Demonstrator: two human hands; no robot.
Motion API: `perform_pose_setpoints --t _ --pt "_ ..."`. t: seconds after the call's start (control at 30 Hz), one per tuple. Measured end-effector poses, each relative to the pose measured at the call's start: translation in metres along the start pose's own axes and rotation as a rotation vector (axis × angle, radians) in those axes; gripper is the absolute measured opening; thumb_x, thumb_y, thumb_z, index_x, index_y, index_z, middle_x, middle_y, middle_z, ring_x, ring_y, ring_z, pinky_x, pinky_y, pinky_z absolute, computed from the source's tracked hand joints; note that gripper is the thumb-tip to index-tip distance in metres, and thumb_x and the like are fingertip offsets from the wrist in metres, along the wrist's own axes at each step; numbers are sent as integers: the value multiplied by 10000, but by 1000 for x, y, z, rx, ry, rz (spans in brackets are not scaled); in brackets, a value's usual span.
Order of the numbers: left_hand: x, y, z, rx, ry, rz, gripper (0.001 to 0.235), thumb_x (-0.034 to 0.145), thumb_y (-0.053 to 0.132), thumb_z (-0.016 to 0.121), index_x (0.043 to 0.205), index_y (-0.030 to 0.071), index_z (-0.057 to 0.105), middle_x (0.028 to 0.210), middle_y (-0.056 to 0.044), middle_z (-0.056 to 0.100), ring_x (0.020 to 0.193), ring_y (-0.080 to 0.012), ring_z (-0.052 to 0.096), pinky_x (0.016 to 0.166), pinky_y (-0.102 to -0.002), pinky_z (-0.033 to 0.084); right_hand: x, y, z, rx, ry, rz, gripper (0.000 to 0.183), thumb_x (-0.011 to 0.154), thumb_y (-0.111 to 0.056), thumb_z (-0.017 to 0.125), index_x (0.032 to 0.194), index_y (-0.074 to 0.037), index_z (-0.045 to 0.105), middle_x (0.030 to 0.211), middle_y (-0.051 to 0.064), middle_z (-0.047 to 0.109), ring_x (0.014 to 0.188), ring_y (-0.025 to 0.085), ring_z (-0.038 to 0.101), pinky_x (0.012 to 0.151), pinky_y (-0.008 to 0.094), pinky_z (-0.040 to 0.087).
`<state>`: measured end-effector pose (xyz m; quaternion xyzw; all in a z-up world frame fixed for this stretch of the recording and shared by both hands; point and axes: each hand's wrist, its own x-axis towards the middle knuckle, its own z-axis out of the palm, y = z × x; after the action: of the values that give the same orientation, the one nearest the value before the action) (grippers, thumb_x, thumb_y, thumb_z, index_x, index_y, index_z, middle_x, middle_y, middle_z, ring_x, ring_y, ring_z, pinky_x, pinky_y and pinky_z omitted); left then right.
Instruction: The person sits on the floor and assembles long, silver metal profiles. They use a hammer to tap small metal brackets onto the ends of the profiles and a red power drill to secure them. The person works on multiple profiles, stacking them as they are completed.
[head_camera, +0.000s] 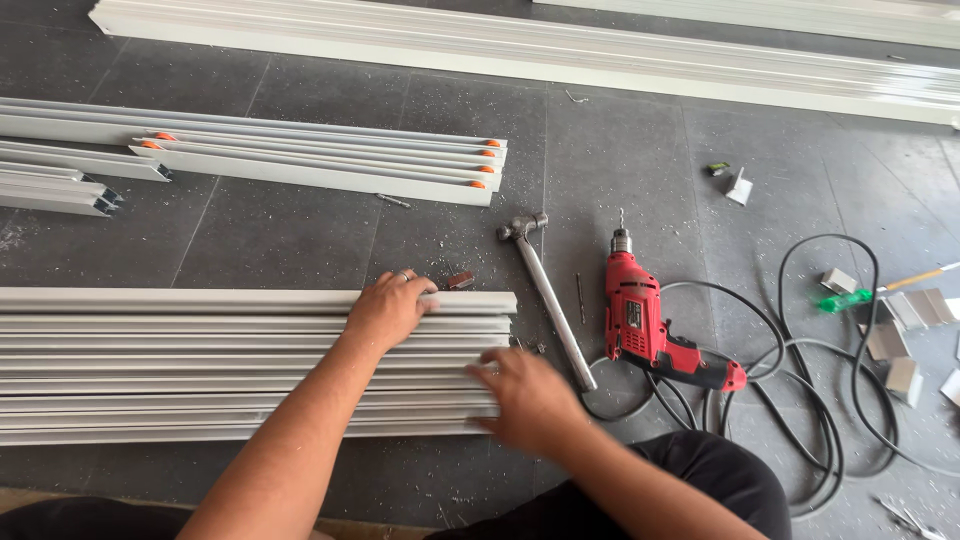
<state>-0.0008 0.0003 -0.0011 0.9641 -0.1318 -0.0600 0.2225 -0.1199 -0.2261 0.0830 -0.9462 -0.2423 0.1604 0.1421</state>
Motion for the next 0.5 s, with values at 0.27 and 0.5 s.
perform_pose_setpoints --t 0.27,0.5 --pt "-9 -2 0 58 -87 -89 361 1020 459 484 1145 225 729 1275 -42 681 1247 -285 580 1092 -516 430 -4 -32 16 -260 25 -176 746 789 -402 827 1414 -129 524 1419 159 464 1287 344 471 1062 524 392" --pt "-12 -11 0 167 -139 -63 572 1025 571 384 1471 218 452 1479 -80 541 1394 -297 463 1211 -601 222 5 -24 7 -196 56 -115 769 739 -458 844 1391 -185 541 1395 136 496 1302 338 475 1104 531 357"
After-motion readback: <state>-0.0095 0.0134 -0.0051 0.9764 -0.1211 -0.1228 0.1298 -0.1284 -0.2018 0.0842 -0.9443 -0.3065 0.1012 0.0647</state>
